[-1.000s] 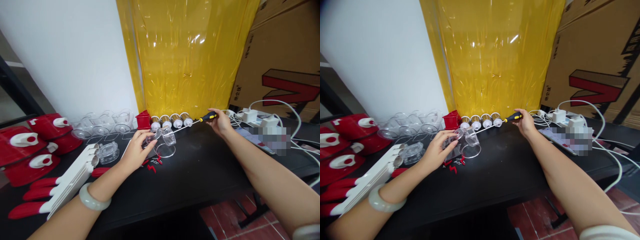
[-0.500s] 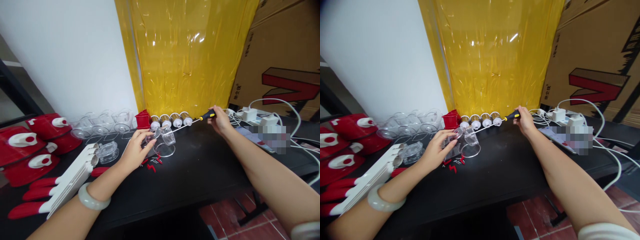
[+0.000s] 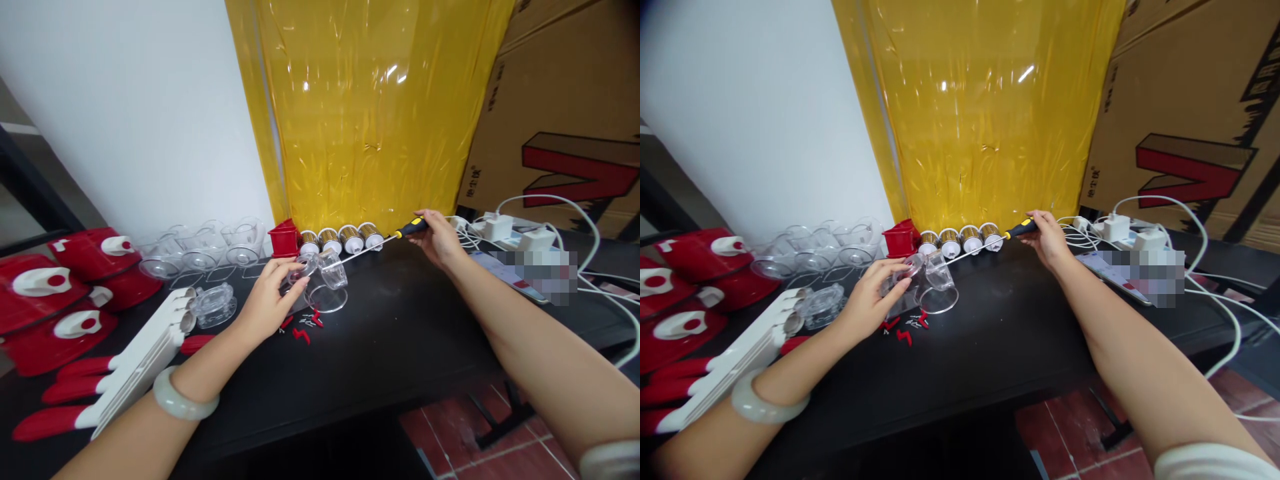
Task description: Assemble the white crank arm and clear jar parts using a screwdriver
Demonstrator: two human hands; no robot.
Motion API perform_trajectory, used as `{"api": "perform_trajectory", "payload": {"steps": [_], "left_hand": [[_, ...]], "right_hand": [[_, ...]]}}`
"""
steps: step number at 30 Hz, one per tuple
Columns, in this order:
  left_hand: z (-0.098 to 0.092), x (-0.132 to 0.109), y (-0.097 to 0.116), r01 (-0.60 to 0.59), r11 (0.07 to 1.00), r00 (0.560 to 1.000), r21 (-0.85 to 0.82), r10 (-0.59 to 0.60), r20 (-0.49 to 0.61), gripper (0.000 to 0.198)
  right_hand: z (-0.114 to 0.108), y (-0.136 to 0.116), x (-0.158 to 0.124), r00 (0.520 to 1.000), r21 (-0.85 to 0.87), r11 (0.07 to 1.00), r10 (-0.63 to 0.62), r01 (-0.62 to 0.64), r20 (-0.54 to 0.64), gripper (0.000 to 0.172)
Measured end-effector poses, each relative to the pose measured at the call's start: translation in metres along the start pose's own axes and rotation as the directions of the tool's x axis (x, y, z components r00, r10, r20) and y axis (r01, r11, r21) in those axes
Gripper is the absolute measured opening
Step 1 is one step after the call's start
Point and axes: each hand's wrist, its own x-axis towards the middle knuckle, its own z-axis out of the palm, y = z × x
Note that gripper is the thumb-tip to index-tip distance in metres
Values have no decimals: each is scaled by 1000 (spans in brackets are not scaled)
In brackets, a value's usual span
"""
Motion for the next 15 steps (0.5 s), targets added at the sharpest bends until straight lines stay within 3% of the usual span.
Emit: {"api": "perform_trajectory", "payload": {"steps": [3, 6, 10, 13, 15], "left_hand": [[0, 0, -1, -3, 1000, 1000, 6, 3, -3, 30], [0, 0, -1, 1, 1000, 1000, 9, -1, 2, 30], [0, 1, 0, 4, 1000, 1000, 6, -4, -4, 31], [0, 1, 0, 0, 1000, 1000, 10, 0, -6, 29], [-1, 0, 0, -1, 1000, 1000, 11, 1, -6, 29]], "right_hand": [[-2, 2, 3, 998, -52, 997, -58, 57, -17, 34], [-4, 1, 3, 1000, -40, 999, -6, 7, 6, 44], [-4, -1, 1, 999, 17, 999, 42, -43, 28, 34], [-3, 2, 1, 1000, 1, 1000, -5, 5, 7, 25], [-3, 5, 2, 998, -38, 998, -49, 48, -27, 29]]}}
